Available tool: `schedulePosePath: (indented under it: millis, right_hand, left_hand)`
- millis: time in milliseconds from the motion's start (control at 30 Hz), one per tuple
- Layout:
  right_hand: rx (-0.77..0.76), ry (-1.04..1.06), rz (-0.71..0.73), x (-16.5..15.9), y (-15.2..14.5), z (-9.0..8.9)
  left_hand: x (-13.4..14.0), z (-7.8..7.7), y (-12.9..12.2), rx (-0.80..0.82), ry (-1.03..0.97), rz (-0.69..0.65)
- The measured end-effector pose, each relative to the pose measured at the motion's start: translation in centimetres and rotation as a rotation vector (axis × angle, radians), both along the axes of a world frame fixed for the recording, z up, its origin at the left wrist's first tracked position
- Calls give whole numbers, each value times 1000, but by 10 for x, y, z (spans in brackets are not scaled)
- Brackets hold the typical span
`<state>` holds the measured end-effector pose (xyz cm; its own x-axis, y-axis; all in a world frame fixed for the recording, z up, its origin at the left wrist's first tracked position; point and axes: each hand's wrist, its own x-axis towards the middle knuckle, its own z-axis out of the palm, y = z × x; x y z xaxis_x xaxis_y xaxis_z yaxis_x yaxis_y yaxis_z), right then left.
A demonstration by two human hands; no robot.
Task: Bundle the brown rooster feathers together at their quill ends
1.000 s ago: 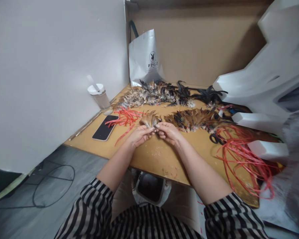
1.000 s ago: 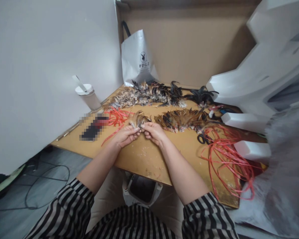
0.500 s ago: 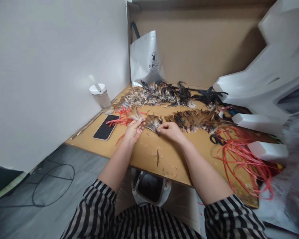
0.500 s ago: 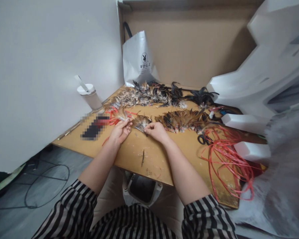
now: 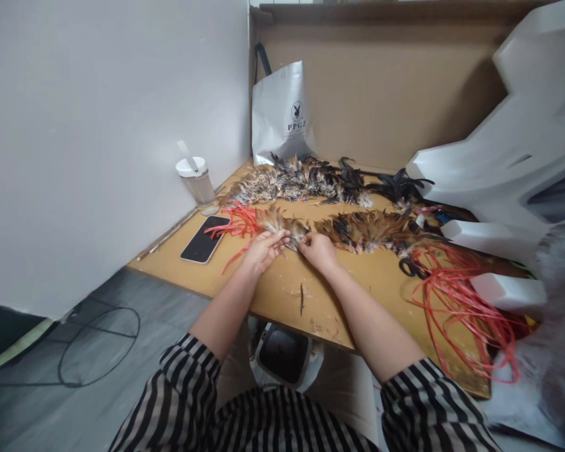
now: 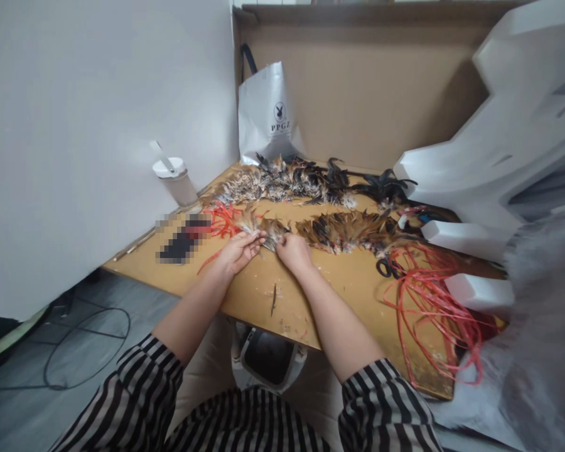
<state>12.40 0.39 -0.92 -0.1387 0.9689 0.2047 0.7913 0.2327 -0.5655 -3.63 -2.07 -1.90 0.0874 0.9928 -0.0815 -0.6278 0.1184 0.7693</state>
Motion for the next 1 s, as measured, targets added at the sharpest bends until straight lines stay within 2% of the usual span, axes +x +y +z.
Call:
schedulePosePath:
  millis: [67, 200, 267, 400, 533, 700, 1000]
  right_hand:
    - [-67, 232, 24, 3, 4, -2]
    - [-322, 682, 35, 9, 5, 2]
    - [-404, 784, 31, 11, 4, 5]
    - [-453, 888, 25, 15, 3, 7]
    - [-503, 1017, 99, 17, 5, 6]
    - [-508, 1021, 209, 15, 1, 6]
    - [-498, 753, 299, 8, -9, 10]
  left_hand:
    - [0, -1, 1, -1, 18, -4]
    - [1, -1, 0, -19, 39, -18]
    - [3, 0, -1, -21, 52, -30]
    - [4, 0, -2, -13, 65, -35]
    - [4, -2, -1, -1, 60, -44]
    - [6, 0, -2, -29, 78, -67]
    - [11, 3, -5, -62, 145, -91]
